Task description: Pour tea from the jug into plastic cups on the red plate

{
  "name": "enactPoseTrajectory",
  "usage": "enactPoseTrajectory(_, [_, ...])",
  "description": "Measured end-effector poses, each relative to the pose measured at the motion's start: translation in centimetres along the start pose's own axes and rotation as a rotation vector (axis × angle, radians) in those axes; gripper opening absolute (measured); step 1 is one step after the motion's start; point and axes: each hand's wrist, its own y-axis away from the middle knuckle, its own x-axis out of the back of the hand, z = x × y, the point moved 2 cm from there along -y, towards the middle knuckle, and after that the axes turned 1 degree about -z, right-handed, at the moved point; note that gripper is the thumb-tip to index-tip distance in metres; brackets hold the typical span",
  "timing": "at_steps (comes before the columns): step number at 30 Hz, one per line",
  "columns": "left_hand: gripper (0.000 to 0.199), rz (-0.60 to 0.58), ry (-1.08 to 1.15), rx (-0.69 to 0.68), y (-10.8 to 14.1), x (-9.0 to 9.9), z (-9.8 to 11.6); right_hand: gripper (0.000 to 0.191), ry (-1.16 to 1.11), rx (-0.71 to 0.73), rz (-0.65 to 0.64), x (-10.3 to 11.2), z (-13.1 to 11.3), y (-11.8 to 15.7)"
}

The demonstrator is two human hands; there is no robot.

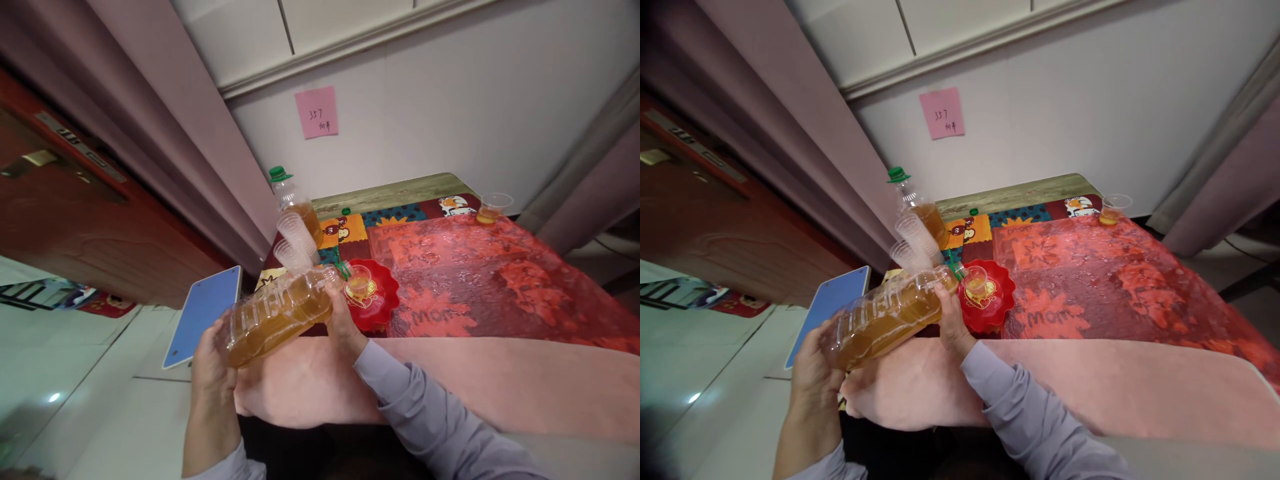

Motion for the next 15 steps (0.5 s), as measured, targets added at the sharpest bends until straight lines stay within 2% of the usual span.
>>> enactPoseTrajectory(6, [0.019, -0.017, -0.033, 0.004, 0.0, -0.2, 0.1, 0.057, 0.063, 0.030, 0.000, -0.3, -0.4, 0.3])
enactPoseTrajectory(15, [0.023, -0.072, -0.026, 0.009, -1.1, 0.7, -0.7, 0.060, 0.162, 0.106, -0.018, 0.0, -0.1, -0.1])
